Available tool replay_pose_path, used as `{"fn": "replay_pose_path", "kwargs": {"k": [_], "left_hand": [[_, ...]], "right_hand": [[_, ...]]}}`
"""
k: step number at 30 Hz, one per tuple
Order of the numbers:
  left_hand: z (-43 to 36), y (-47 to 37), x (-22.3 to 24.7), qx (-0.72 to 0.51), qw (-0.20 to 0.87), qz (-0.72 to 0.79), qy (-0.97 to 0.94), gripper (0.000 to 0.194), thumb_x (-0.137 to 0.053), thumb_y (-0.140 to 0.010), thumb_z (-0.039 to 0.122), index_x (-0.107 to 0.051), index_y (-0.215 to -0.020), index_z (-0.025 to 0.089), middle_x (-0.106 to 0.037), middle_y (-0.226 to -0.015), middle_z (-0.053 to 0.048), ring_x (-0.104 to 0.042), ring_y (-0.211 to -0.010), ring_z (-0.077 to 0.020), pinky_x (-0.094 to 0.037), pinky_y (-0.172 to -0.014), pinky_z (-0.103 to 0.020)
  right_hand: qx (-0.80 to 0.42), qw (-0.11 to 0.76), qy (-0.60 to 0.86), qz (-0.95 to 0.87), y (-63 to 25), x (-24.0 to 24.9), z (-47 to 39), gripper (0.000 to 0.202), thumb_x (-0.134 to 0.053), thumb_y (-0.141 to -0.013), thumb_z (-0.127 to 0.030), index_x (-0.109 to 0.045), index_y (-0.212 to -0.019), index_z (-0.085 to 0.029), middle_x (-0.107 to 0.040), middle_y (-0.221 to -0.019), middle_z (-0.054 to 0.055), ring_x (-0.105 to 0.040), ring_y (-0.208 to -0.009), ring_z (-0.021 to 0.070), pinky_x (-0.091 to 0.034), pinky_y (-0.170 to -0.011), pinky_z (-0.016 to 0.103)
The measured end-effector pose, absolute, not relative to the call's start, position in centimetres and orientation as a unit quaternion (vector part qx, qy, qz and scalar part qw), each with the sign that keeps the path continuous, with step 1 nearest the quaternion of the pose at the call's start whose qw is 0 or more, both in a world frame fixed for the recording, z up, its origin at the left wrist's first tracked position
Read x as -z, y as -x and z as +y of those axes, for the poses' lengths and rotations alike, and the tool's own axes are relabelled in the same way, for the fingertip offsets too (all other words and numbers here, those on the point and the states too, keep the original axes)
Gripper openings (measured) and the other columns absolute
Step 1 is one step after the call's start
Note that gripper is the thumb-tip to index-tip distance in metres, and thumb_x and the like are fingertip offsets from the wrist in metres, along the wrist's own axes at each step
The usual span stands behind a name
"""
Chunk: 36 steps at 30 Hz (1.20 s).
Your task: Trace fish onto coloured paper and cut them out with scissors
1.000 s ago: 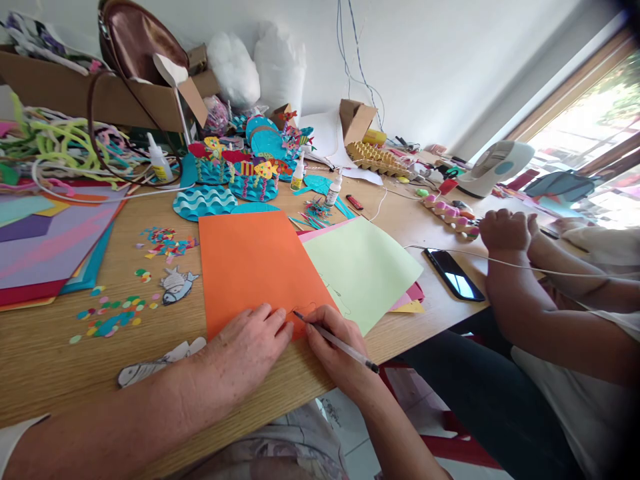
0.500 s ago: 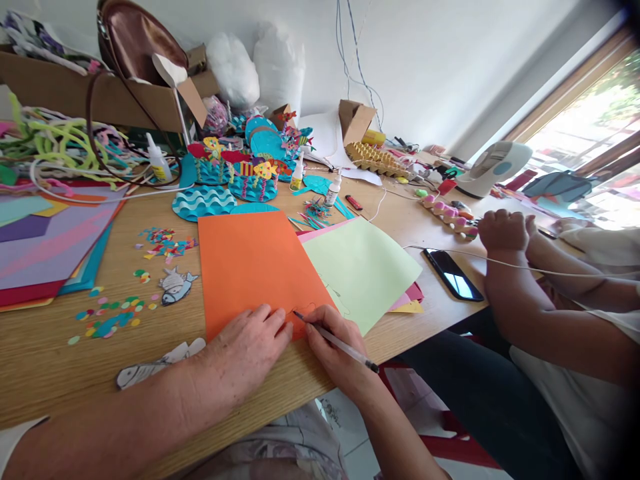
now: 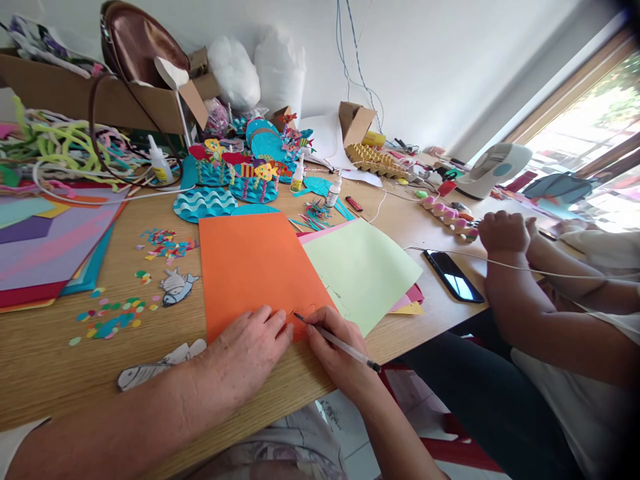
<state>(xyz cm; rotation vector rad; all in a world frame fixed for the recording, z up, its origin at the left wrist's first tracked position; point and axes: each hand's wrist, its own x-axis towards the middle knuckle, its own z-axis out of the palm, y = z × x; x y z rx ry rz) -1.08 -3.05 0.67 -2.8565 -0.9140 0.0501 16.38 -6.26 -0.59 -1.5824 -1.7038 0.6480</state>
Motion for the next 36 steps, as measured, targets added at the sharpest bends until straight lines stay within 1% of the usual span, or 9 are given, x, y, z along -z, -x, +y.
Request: {"fn": "replay_pose_path", "kwargs": {"k": [4,7,10,15,20,27,33,36], "left_hand": [[-2.71,1.08,-0.3,-0.029,0.059,-0.287,0.956,0.025,-0.049,-0.082,0.017,-0.056,-0.106,0.018,-0.058,-0.106,-0.008,-0.051,-0.083,-0.0225,-0.042,-0.068,-0.035],[-2.58,1.08,-0.09,-0.026,0.053,-0.291,0.955,0.026,-0.051,-0.081,0.016,-0.056,-0.106,0.018,-0.059,-0.105,-0.007,-0.051,-0.082,-0.0221,-0.042,-0.067,-0.035],[-2.73,1.07,-0.19,-0.024,0.059,-0.294,0.954,0.025,-0.051,-0.08,0.016,-0.056,-0.105,0.019,-0.06,-0.103,-0.006,-0.051,-0.082,-0.022,-0.042,-0.068,-0.034],[-2.97,1.04,-0.54,-0.024,0.065,-0.302,0.951,0.025,-0.051,-0.082,0.016,-0.055,-0.106,0.018,-0.058,-0.108,-0.006,-0.051,-0.086,-0.0221,-0.042,-0.071,-0.035],[-2.79,0.99,-0.22,-0.034,0.063,-0.295,0.953,0.026,-0.05,-0.081,0.016,-0.055,-0.106,0.019,-0.058,-0.106,-0.007,-0.051,-0.083,-0.022,-0.042,-0.068,-0.035],[-2.7,1.15,0.28,-0.014,0.068,-0.293,0.953,0.026,-0.053,-0.078,0.017,-0.056,-0.104,0.02,-0.059,-0.105,-0.007,-0.051,-0.083,-0.0224,-0.041,-0.069,-0.035],[-2.81,1.06,0.2,-0.01,0.071,-0.299,0.952,0.025,-0.052,-0.08,0.017,-0.057,-0.105,0.02,-0.058,-0.105,-0.007,-0.05,-0.084,-0.0216,-0.039,-0.071,-0.034],[-2.82,1.02,0.05,-0.019,0.073,-0.301,0.951,0.025,-0.051,-0.081,0.017,-0.056,-0.105,0.02,-0.058,-0.106,-0.006,-0.05,-0.084,-0.0213,-0.04,-0.071,-0.034]], "right_hand": [[-0.248,0.36,0.621,-0.651,-16.38,0.64,-6.18,0.009,-0.047,-0.079,-0.015,-0.055,-0.08,-0.021,-0.059,-0.063,-0.005,-0.051,-0.056,0.0103,-0.038,-0.053,0.02],[-0.247,0.359,0.62,-0.653,-16.35,0.63,-6.13,0.009,-0.047,-0.079,-0.015,-0.054,-0.08,-0.021,-0.059,-0.064,-0.004,-0.051,-0.056,0.0101,-0.038,-0.053,0.02],[-0.245,0.353,0.619,-0.658,-16.34,0.53,-6.15,0.009,-0.047,-0.079,-0.015,-0.054,-0.079,-0.021,-0.059,-0.063,-0.004,-0.05,-0.055,0.0102,-0.038,-0.054,0.02],[-0.249,0.351,0.619,-0.656,-16.38,0.42,-6.2,0.009,-0.048,-0.079,-0.014,-0.054,-0.079,-0.021,-0.059,-0.063,-0.004,-0.051,-0.056,0.0105,-0.038,-0.054,0.02],[-0.253,0.362,0.621,-0.648,-16.39,0.5,-6.05,0.009,-0.048,-0.079,-0.015,-0.054,-0.079,-0.021,-0.061,-0.067,-0.003,-0.053,-0.059,0.0112,-0.039,-0.056,0.021],[-0.248,0.351,0.619,-0.657,-16.39,0.51,-6.1,0.009,-0.048,-0.078,-0.015,-0.054,-0.078,-0.021,-0.057,-0.061,-0.005,-0.049,-0.054,0.0101,-0.037,-0.052,0.02],[-0.256,0.362,0.624,-0.644,-16.4,0.38,-6.09,0.008,-0.048,-0.079,-0.017,-0.055,-0.08,-0.021,-0.061,-0.068,-0.003,-0.053,-0.06,0.011,-0.039,-0.056,0.021],[-0.254,0.358,0.626,-0.645,-16.4,0.43,-6.03,0.009,-0.047,-0.079,-0.016,-0.055,-0.08,-0.021,-0.061,-0.067,-0.004,-0.053,-0.059,0.0109,-0.039,-0.056,0.021]]}}
